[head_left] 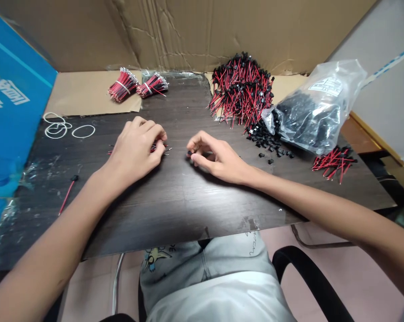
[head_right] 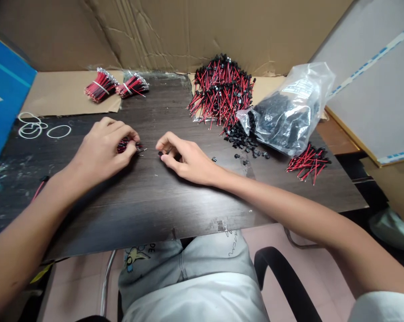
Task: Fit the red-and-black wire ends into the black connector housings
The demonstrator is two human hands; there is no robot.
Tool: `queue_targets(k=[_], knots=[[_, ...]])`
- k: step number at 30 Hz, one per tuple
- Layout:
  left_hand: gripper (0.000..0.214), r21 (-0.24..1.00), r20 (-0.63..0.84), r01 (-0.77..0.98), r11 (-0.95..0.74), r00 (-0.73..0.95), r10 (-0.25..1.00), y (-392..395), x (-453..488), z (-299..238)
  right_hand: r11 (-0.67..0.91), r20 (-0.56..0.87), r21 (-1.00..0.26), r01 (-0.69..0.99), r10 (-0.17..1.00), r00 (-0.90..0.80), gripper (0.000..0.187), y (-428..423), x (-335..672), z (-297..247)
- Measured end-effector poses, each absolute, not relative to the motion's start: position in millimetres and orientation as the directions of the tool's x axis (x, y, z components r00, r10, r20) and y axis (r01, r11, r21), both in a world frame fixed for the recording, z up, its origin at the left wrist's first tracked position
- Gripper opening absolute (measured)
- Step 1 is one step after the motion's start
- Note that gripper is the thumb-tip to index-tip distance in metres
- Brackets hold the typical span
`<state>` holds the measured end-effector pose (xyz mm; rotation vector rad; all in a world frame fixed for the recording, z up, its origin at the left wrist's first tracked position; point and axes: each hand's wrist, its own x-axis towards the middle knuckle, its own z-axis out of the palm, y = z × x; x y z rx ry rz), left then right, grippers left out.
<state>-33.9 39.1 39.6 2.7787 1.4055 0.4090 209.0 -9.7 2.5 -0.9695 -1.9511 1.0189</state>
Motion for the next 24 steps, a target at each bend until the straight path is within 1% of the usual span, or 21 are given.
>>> queue_targets(k=[3,7,13,15,19,21,24], knots=[[0.027,0.172,0.279,0.743,-0.647,0.593,0.755,35,-31,40,0.352,0.232,-0.909,0.225,0.873,-0.429,0.022,-3,206,-1],[0.027,0.258,0.327,0.653,-0.712,0.635,0.7,27,-25,39,0.32,0.219,-0.924,0.208,0.891,-0.397,0.028,-3,209,-3],[0.025,0.351,0.367,0.571,-0.743,0.646,0.669,18,-17,33,0.336,0.237,-0.92,0.199,0.885,-0.401,0.025,-6,209,-1],[0.024,0.352,0.415,0.529,-0.772,0.65,0.636,17,-16,29,0.353,0.255,-0.917,0.188,0.878,-0.405,0.022,-6,209,-1],[0.019,0.318,0.537,0.435,-0.842,0.649,0.539,18,-15,22,0.398,0.3,-0.901,0.17,0.858,-0.417,0.015,-7,210,1],[0.018,0.31,0.565,0.407,-0.86,0.648,0.51,18,-14,21,0.4,0.304,-0.903,0.158,0.854,-0.423,0.012,-8,210,2],[0.018,0.31,0.582,0.393,-0.865,0.641,0.5,16,-12,21,0.396,0.307,-0.909,0.134,0.85,-0.428,0.011,-8,211,3]])
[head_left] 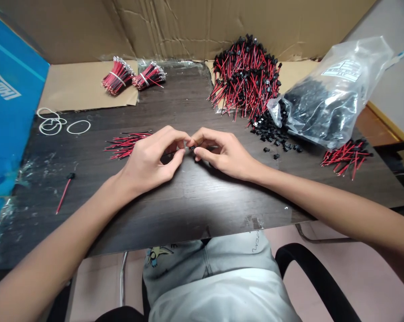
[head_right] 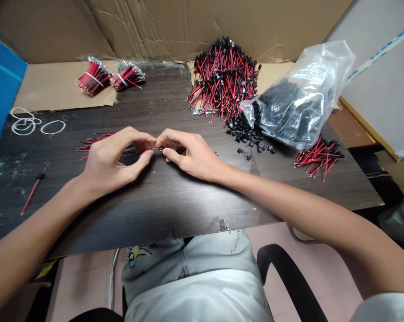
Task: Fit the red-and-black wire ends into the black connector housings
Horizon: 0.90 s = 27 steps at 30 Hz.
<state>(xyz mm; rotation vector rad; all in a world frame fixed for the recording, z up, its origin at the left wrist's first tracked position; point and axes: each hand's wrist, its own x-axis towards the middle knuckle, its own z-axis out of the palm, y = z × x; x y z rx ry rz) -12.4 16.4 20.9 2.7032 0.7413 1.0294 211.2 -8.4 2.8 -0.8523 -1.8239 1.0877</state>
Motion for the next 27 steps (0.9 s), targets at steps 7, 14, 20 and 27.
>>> queue_targets(k=[7,14,20,27], knots=[[0.029,0.353,0.582,0.403,-0.844,0.612,0.536,13.1,-11.9,17.6,0.393,0.322,-0.911,0.121,0.865,-0.386,0.025,-7.8,211.5,-2.9],[0.031,0.356,0.553,0.454,-0.816,0.601,0.576,12.3,-13.8,16.1,0.404,0.317,-0.899,0.168,0.867,-0.386,0.011,-10.3,211.5,2.9],[0.032,0.331,0.579,0.448,-0.83,0.598,0.554,12.0,-13.2,17.0,0.369,0.299,-0.918,0.148,0.886,-0.355,0.013,-9.8,211.9,2.1],[0.03,0.322,0.598,0.428,-0.844,0.6,0.532,12.2,-12.7,16.9,0.338,0.276,-0.932,0.13,0.895,-0.35,0.014,-9.1,211.0,1.1]])
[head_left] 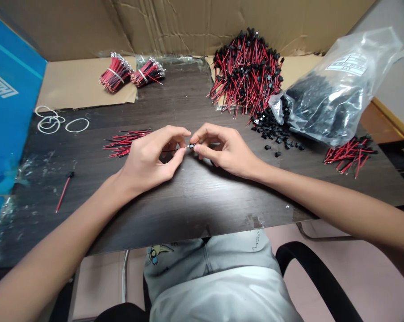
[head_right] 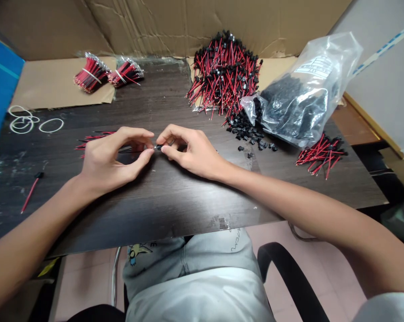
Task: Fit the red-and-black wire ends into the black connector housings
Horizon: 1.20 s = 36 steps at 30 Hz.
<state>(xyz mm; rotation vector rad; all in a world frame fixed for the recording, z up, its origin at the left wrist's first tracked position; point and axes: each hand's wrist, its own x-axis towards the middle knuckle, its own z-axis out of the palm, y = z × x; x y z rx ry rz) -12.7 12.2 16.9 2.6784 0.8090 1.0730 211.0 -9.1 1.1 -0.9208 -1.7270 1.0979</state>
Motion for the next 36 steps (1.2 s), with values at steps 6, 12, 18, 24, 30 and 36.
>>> queue_targets(k=[6,12,18,24,30,36], knots=[[0.029,0.345,0.585,0.435,-0.832,0.593,0.553,11.3,-12.2,18.2,0.361,0.289,-0.919,0.161,0.891,-0.35,0.013,-10.4,211.6,1.9],[0.027,0.368,0.573,0.462,-0.807,0.571,0.588,11.2,-11.8,15.7,0.339,0.268,-0.93,0.145,0.892,-0.365,0.015,-9.7,211.8,0.9],[0.02,0.396,0.588,0.484,-0.78,0.519,0.62,9.2,-9.5,13.0,0.191,0.164,-0.981,0.04,0.919,-0.359,0.023,-7.0,211.1,-2.9],[0.02,0.392,0.615,0.492,-0.777,0.488,0.619,5.1,-7.0,12.9,0.145,0.134,-0.989,0.005,0.925,-0.355,0.024,-6.5,210.1,-4.3],[0.024,0.27,0.711,0.468,-0.842,0.493,0.502,5.0,-4.6,9.3,0.206,0.191,-0.979,0.003,0.915,-0.355,0.023,-9.2,209.9,-3.1],[0.016,0.39,0.63,0.509,-0.767,0.46,0.625,3.5,-4.2,11.2,0.291,0.262,-0.955,0.049,0.913,-0.312,0.03,-13.2,209.7,-1.3]])
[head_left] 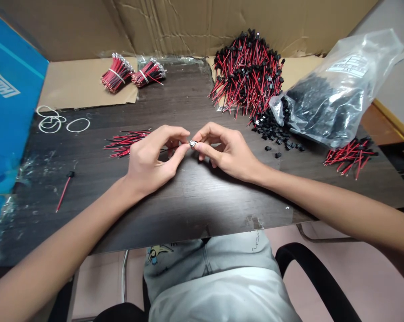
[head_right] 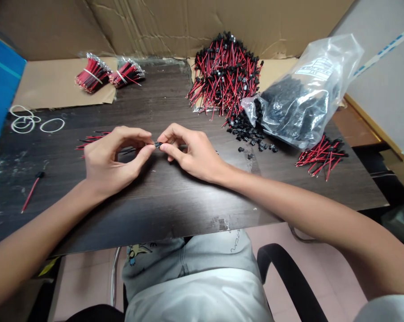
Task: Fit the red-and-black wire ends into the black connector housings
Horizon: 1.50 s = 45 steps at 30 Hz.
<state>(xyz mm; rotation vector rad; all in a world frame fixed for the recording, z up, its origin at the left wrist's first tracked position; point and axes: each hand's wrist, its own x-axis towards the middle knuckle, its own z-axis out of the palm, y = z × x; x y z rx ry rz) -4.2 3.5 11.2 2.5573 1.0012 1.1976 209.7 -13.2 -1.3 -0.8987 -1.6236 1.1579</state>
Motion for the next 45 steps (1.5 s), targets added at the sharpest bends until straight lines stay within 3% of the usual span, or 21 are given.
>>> queue_targets(k=[4,11,19,23,27,31,33,38,45], knots=[[0.015,0.425,0.616,0.503,-0.753,0.448,0.648,2,-4,13,0.279,0.266,-0.96,0.015,0.927,-0.265,0.036,-13,210,0],[0.011,0.392,0.662,0.477,-0.787,0.447,0.601,4,0,10,0.316,0.261,-0.94,0.131,0.91,-0.322,0.02,-13,209,-1],[0.011,0.344,0.7,0.466,-0.815,0.451,0.554,2,3,9,0.353,0.27,-0.912,0.21,0.9,-0.342,0.017,-13,209,0],[0.012,0.302,0.685,0.516,-0.801,0.467,0.559,10,-4,14,0.313,0.266,-0.932,0.185,0.933,-0.242,0.025,-13,208,0],[0.013,0.143,0.761,0.569,-0.81,0.46,0.458,31,-21,19,0.245,0.236,-0.962,0.117,0.968,-0.084,0.029,-9,211,-3],[0.014,0.162,0.816,0.712,-0.684,0.293,0.498,51,-40,25,0.208,0.207,-0.974,0.089,0.978,-0.026,0.027,-4,218,-5],[0.017,0.171,0.78,0.72,-0.673,0.319,0.539,58,-48,29,0.195,0.194,-0.979,0.067,0.981,-0.019,0.028,-3,219,-6],[0.025,0.1,0.57,0.65,-0.754,0.584,0.579,71,-65,30,0.169,0.169,-0.985,0.035,0.986,-0.006,0.027,-5,219,-4],[0.022,0.05,0.424,0.723,-0.689,0.61,0.67,85,-82,18,0.17,0.169,-0.984,0.048,0.985,-0.016,0.027,-6,219,-4]])
